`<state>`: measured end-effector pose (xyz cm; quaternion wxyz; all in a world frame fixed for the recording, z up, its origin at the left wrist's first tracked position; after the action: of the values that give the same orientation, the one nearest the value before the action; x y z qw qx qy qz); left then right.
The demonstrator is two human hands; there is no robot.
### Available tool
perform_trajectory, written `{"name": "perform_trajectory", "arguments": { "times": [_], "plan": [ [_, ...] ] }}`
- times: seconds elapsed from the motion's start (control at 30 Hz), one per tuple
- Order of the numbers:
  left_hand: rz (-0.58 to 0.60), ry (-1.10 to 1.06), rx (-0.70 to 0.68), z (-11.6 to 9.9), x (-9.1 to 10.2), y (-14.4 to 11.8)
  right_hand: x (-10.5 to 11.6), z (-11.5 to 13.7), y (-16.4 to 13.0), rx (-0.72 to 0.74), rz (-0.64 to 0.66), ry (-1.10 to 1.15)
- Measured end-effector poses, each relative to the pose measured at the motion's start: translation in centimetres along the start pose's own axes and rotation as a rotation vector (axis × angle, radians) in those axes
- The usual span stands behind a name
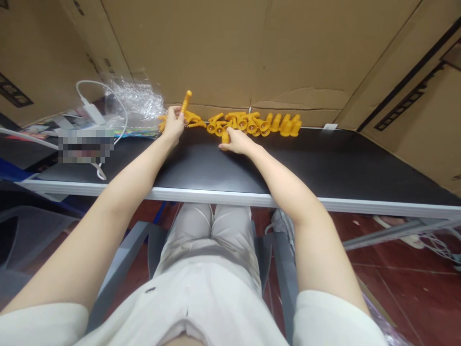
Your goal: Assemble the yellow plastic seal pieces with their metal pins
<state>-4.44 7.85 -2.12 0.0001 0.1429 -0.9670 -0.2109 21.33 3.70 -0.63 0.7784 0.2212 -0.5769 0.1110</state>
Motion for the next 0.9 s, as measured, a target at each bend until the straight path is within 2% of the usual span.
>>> {"name": "perform_trajectory", "arguments": {
  "times": [0.03, 0.07, 0.27, 0.43, 0.53, 0.73, 0.9],
  "plan": [
    [-0.075, -0.039, 0.047, -0.2, 0.1, -0.2, -0.1, 0.1, 0.0, 0.001, 0.007, -0.009],
    [-0.094, -0.088, 0.085, -0.6, -0.1, -0.5, -0.1, 0.2, -0.1, 0.003, 0.013, -0.016],
    [-0.057, -0.325, 0.241, -2.5, -0.8, -2.4, -0.2, 0.5, -0.3, 0.030, 0.012, -0.080],
    [-0.048, -0.363, 0.248, -2.5, -0.5, -2.2, -0.3, 0.8, -0.3, 0.095, -0.008, -0.071],
    [0.017, -0.348, 0.233, -2.6, -0.8, -2.5, -0.4, 1.2, -0.4, 0.131, -0.020, -0.027],
    [0.246, -0.256, 0.244, -2.4, -2.8, -4.1, -0.5, 1.4, -0.1, 0.190, -0.068, -0.072],
    [0.314, -0.254, 0.280, -2.4, -3.8, -5.0, -0.3, 1.2, 0.0, 0.180, -0.116, -0.147]
  ]
}}
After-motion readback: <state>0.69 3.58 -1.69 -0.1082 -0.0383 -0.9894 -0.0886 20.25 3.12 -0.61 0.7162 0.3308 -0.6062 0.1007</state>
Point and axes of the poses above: each hand's wrist, its own y-axis towards the middle knuckle, its own x-axis out of the back of the hand, z = x × y, the point moved 5 cm from there along y, towards the middle knuckle, and after that the axes turned 1 degree about -y, right-handed, at the moved point
